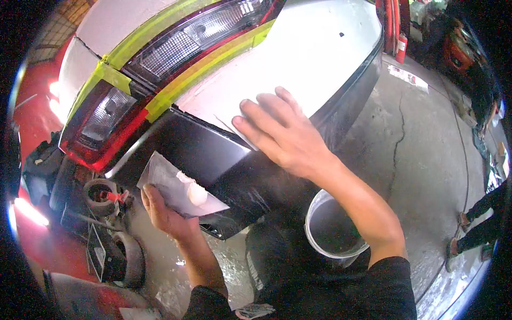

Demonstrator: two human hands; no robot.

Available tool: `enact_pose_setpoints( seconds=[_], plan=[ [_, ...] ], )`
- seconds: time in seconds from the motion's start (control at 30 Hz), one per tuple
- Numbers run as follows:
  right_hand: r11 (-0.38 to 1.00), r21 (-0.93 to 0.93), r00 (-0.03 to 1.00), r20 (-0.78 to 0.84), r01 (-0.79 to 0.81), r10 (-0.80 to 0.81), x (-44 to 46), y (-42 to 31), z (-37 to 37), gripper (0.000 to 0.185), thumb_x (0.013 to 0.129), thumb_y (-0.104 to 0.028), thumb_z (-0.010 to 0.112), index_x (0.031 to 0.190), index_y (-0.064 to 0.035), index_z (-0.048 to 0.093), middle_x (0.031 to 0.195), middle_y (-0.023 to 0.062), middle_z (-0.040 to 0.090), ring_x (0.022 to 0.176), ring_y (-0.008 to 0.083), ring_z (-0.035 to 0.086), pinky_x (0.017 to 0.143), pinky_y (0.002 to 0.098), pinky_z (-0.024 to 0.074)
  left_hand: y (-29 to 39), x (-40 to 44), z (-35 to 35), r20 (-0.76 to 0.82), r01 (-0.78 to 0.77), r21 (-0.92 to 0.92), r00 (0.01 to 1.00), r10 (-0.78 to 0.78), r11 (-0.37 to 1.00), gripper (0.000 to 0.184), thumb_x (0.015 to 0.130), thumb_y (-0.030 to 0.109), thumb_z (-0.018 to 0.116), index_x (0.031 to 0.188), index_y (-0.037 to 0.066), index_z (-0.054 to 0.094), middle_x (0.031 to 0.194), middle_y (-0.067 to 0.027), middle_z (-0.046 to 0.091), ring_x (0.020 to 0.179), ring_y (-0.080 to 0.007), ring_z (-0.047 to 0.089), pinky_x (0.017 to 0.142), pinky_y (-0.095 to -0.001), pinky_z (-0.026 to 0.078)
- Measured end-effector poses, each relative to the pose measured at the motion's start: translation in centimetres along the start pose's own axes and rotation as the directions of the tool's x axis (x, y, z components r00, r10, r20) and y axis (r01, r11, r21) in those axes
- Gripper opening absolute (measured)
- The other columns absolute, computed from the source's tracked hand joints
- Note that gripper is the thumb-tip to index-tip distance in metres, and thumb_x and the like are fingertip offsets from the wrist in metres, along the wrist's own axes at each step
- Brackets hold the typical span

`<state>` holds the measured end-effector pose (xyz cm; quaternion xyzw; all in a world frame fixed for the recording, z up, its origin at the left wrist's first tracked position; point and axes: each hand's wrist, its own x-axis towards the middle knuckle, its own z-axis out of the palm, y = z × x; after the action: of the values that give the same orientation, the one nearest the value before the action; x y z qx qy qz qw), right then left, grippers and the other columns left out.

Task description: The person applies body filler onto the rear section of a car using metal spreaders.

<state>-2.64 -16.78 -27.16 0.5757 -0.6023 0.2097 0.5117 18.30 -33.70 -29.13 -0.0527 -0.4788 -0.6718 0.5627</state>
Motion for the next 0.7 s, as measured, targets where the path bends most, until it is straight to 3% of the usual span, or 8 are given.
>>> enact_pose_setpoints(
  seconds=[0.2,0.23,0.33,0.37,0.47,0.57,0.67,0.7],
  plan=[
    [0.995,0.101,0.991,-0.13,-0.011,0.024,-2.3,-0.5,-4.0,0.039,0.08,-0.014,0.069,0.119,-0.0127,0.071,0.121,0.0123,0.067,0.109,0.0314,0.064,0.099,0.0508,0.0513,0.9,0.3,2.7,-0.178,0.074,0.196,0.983,-0.039,0.978,0.022,0.106,0.022,0.056,0.113,0.003,0.064,0.089,-0.0015,0.066,0.076,-0.0106,0.063,0.068,-0.0257,0.05],
    [0.99,0.141,0.989,-0.144,-0.001,0.022,-2.1,-1.3,-4.9,0.037,0.078,-0.014,0.072,0.115,-0.0133,0.073,0.12,0.0123,0.069,0.107,0.0317,0.065,0.1,0.0496,0.0516,1.1,0.1,3.5,-0.121,0.079,0.165,0.991,-0.06,0.983,0.022,0.106,0.023,0.058,0.111,0.003,0.066,0.088,0.0003,0.066,0.075,-0.0077,0.06,0.067,-0.0234,0.046],
    [0.975,0.202,0.995,-0.069,0.087,-0.074,-1.9,-2.7,-6.8,0.037,0.079,-0.015,0.072,0.116,-0.0146,0.073,0.121,0.0103,0.069,0.11,0.031,0.065,0.103,0.0501,0.05,0.8,-0.2,3.3,-0.127,0.128,0.247,0.987,-0.098,0.96,0.034,0.106,0.027,0.056,0.125,0.0,0.063,0.112,-0.0107,0.07,0.097,-0.0213,0.07,0.087,-0.0352,0.056],
    [0.972,0.213,0.995,-0.046,0.098,-0.09,-2.0,-3.1,-7.2,0.037,0.079,-0.016,0.072,0.116,-0.015,0.073,0.122,0.0092,0.069,0.111,0.0305,0.064,0.105,0.0505,0.0491,0.6,-0.4,3.2,-0.113,0.133,0.214,0.987,-0.111,0.968,0.032,0.106,0.026,0.056,0.124,0.0,0.064,0.11,-0.0108,0.07,0.096,-0.0211,0.07,0.086,-0.0352,0.056],
    [0.962,0.248,0.993,0.011,0.115,-0.121,-1.8,-3.9,-8.0,0.036,0.08,-0.019,0.071,0.115,-0.0149,0.073,0.123,0.0073,0.068,0.113,0.0298,0.063,0.107,0.0515,0.0474,0.6,-1.1,4.6,-0.144,0.14,0.173,0.983,-0.116,0.975,0.025,0.106,0.027,0.06,0.112,0.004,0.068,0.091,0.0012,0.066,0.079,-0.0056,0.058,0.072,-0.0229,0.046],
    [0.952,0.272,0.987,0.035,0.141,-0.156,-1.3,-4.4,-8.4,0.037,0.078,-0.022,0.069,0.114,-0.0138,0.073,0.122,0.0065,0.067,0.115,0.0296,0.062,0.106,0.0518,0.0473,0.8,-1.3,5.6,-0.17,0.162,0.187,0.977,-0.131,0.969,0.026,0.106,0.027,0.06,0.114,0.003,0.067,0.093,0.0005,0.066,0.082,-0.0071,0.06,0.075,-0.0237,0.046],
    [0.955,0.261,0.978,0.112,0.142,-0.176,-0.5,-4.6,-8.7,0.038,0.077,-0.024,0.066,0.112,-0.0121,0.072,0.123,0.007,0.066,0.116,0.0302,0.061,0.104,0.0517,0.0473,1.0,-2.0,6.0,-0.202,0.19,0.236,0.969,-0.143,0.953,0.033,0.106,0.025,0.057,0.127,-0.001,0.062,0.116,-0.0127,0.069,0.102,-0.0233,0.069,0.088,-0.0374,0.056],
    [0.958,0.25,0.974,0.142,0.139,-0.179,-0.6,-4.7,-8.7,0.038,0.077,-0.024,0.065,0.112,-0.0118,0.072,0.122,0.0072,0.066,0.116,0.0303,0.061,0.105,0.0517,0.0469,0.9,-2.1,5.9,-0.216,0.167,0.251,0.97,-0.113,0.953,0.031,0.106,0.026,0.058,0.123,0.0,0.063,0.112,-0.0102,0.068,0.099,-0.02,0.067,0.086,-0.0346,0.054]
  ],
)
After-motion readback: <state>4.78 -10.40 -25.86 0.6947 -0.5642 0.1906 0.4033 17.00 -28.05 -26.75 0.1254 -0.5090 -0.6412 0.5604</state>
